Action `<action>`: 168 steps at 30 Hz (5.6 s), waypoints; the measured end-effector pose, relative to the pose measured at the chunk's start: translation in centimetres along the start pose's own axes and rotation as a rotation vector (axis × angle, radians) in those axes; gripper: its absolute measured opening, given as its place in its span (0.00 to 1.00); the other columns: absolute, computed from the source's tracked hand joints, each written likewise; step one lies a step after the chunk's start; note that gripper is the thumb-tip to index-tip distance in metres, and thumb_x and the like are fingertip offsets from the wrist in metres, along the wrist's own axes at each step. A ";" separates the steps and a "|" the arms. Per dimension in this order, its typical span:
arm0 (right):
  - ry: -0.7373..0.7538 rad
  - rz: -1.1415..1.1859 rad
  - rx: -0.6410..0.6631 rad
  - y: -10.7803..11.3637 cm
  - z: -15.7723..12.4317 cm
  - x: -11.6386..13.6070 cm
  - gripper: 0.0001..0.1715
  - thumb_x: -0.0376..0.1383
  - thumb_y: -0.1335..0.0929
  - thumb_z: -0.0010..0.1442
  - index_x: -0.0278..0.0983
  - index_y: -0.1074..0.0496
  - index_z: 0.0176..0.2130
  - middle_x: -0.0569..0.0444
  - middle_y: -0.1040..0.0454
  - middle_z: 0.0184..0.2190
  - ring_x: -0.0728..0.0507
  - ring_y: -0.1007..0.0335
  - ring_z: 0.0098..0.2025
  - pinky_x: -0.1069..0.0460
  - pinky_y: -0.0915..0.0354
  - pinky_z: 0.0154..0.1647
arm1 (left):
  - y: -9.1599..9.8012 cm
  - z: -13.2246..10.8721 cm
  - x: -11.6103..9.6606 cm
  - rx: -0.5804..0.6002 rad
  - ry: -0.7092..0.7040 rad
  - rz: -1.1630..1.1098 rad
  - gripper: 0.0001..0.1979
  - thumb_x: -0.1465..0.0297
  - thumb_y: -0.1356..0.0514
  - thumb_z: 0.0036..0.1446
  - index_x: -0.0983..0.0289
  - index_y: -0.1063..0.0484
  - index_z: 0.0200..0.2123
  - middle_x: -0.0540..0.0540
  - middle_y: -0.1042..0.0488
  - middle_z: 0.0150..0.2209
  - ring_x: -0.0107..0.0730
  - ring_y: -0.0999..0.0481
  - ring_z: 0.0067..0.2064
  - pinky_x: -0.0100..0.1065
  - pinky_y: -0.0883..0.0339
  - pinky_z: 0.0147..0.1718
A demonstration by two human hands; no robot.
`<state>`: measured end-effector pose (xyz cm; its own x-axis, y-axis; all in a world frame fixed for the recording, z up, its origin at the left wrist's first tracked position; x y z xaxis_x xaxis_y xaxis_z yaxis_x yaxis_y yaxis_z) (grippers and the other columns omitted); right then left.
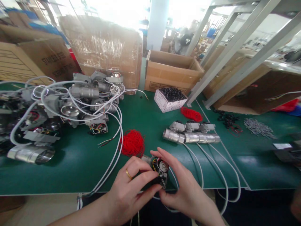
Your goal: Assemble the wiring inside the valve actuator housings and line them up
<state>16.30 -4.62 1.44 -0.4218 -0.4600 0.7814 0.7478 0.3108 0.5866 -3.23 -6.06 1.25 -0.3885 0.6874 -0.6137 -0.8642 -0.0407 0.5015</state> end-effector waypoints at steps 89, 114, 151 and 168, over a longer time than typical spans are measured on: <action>-0.040 -0.193 -0.267 4.1 6.2 -0.5 0.09 0.30 0.30 0.64 0.41 0.20 0.43 0.53 0.19 0.36 0.47 0.22 0.32 0.55 0.25 0.31 | -1.4 0.9 3.4 0.189 -0.111 -0.238 0.30 0.63 0.31 0.59 0.67 0.37 0.59 0.67 0.25 0.51 0.47 0.24 0.48 0.43 0.25 0.49; 0.006 -0.468 0.512 -0.9 15.6 1.1 0.10 0.25 0.24 0.56 0.34 0.26 0.28 0.54 0.30 0.33 0.42 0.34 0.41 0.47 0.37 0.44 | -3.1 0.1 5.0 0.102 -0.073 -0.357 0.31 0.55 0.33 0.58 0.68 0.33 0.57 0.65 0.23 0.50 0.46 0.23 0.50 0.41 0.28 0.55; -0.079 0.056 -0.038 6.1 17.9 4.9 0.05 0.36 0.30 0.55 0.38 0.24 0.29 0.57 0.27 0.25 0.48 0.35 0.27 0.54 0.41 0.27 | -3.0 1.5 5.6 0.077 0.232 -0.546 0.34 0.50 0.26 0.45 0.65 0.25 0.50 0.60 0.21 0.44 0.45 0.24 0.45 0.42 0.29 0.49; -0.271 -0.088 0.357 1.8 17.2 0.1 0.10 0.24 0.33 0.45 0.38 0.34 0.21 0.61 0.32 0.15 0.50 0.38 0.19 0.55 0.46 0.23 | -2.5 1.5 5.5 0.129 0.259 -0.489 0.33 0.50 0.26 0.46 0.64 0.26 0.50 0.60 0.22 0.46 0.45 0.23 0.46 0.45 0.28 0.50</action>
<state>8.82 10.16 6.25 -0.6306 -0.2779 0.7247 0.4994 0.5695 0.6529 -2.67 -1.08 -2.46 -0.0328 0.4028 -0.9147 -0.9236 0.3375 0.1817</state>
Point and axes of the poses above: each hand's wrist, its own z-axis towards the middle knuckle, its own y-axis out of the back of the hand, x = y × z, the point moved 1 cm from there along z, towards the middle knuckle
